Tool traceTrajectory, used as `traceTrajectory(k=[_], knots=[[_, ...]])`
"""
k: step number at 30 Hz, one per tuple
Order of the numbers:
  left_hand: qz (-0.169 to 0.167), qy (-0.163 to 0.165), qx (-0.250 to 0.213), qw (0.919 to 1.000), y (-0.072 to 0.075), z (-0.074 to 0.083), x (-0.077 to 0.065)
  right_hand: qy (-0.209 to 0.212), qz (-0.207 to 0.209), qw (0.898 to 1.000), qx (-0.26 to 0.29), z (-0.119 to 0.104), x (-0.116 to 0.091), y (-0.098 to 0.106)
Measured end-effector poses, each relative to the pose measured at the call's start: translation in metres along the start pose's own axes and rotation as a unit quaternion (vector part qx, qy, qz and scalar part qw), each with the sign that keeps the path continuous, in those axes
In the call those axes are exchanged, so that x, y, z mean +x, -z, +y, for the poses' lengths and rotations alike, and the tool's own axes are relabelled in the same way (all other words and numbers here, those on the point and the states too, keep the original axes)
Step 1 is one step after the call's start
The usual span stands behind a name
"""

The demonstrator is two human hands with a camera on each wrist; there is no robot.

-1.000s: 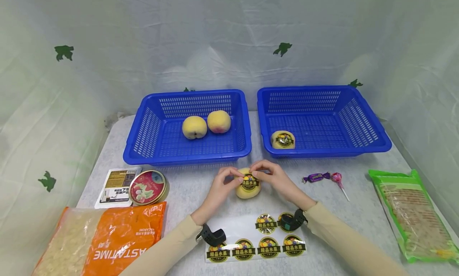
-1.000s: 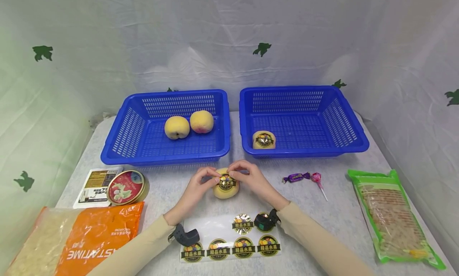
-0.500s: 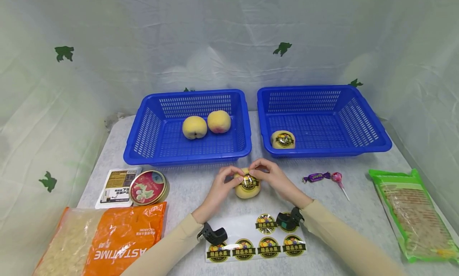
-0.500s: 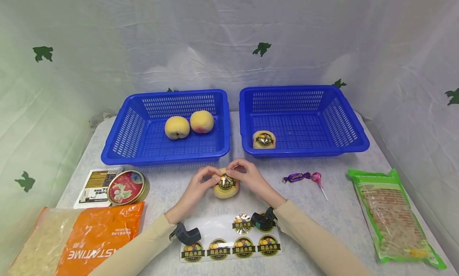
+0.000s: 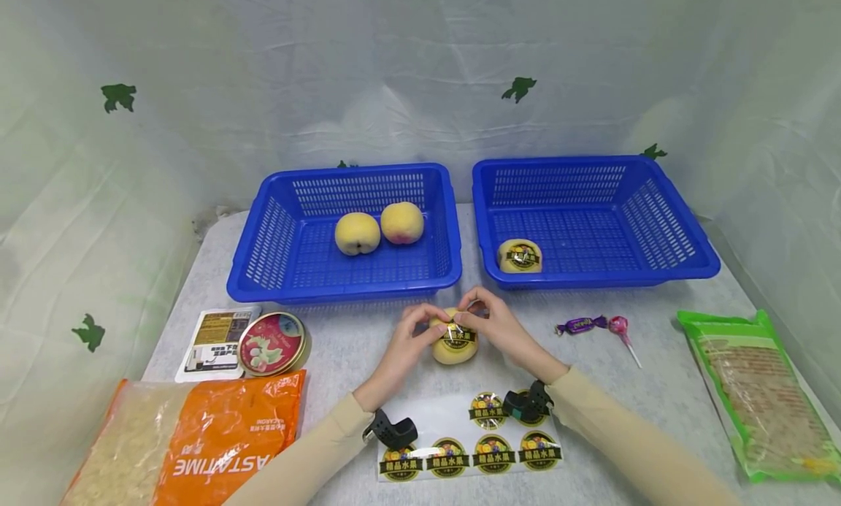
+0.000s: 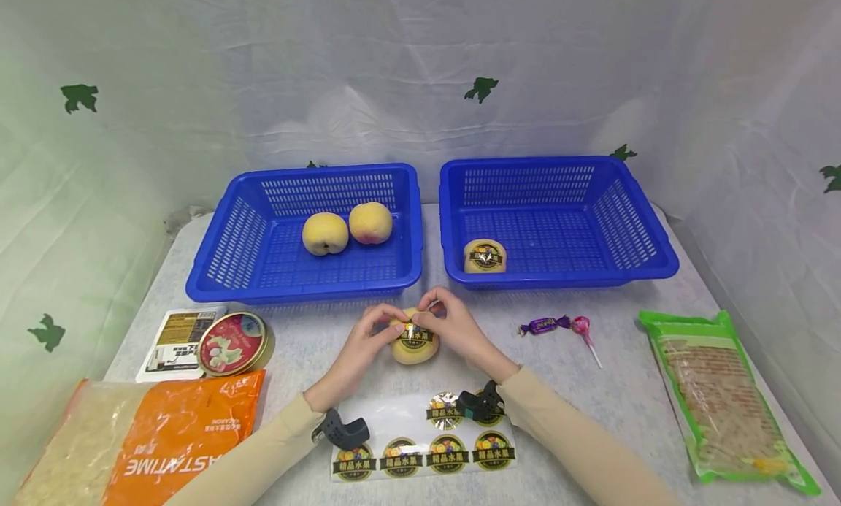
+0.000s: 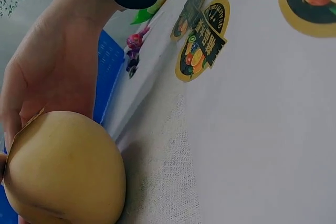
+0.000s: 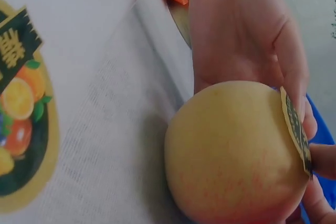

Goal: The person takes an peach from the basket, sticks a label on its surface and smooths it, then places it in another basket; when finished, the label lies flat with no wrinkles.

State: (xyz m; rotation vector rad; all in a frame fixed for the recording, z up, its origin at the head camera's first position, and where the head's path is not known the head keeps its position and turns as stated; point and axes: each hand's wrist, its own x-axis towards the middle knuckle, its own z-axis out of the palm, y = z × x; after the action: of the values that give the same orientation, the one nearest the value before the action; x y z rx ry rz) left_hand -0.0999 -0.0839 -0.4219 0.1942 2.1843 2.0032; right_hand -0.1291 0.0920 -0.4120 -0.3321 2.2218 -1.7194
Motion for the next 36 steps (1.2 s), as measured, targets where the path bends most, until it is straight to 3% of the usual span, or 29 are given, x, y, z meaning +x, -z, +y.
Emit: traceTrajectory(k=[7,10,17,24,29,36], knots=[[-0.003,0.004,-0.005,1.0000,0.003,-0.020,0.006,0.032,-0.079,0.995,0.052,0.013,-0.001,0.013],[-0.015,-0.003,0.005,0.9999,0.004,-0.028,0.007,0.061,-0.093,0.992,0.066,0.017,-0.001,0.016],[-0.030,-0.027,0.030,0.9987,0.004,-0.030,0.006,0.104,-0.090,0.990,0.042,0.021,-0.002,0.017],[-0.051,-0.043,0.055,0.9963,0.004,-0.019,0.002,0.130,-0.090,0.987,0.023,0.021,-0.004,0.015],[-0.045,-0.043,0.073,0.9954,0.004,-0.031,0.006,0.148,-0.082,0.986,-0.002,0.021,-0.007,0.013],[-0.039,-0.057,0.083,0.9942,0.004,-0.035,0.005,0.165,-0.074,0.983,-0.035,0.018,-0.010,0.010]])
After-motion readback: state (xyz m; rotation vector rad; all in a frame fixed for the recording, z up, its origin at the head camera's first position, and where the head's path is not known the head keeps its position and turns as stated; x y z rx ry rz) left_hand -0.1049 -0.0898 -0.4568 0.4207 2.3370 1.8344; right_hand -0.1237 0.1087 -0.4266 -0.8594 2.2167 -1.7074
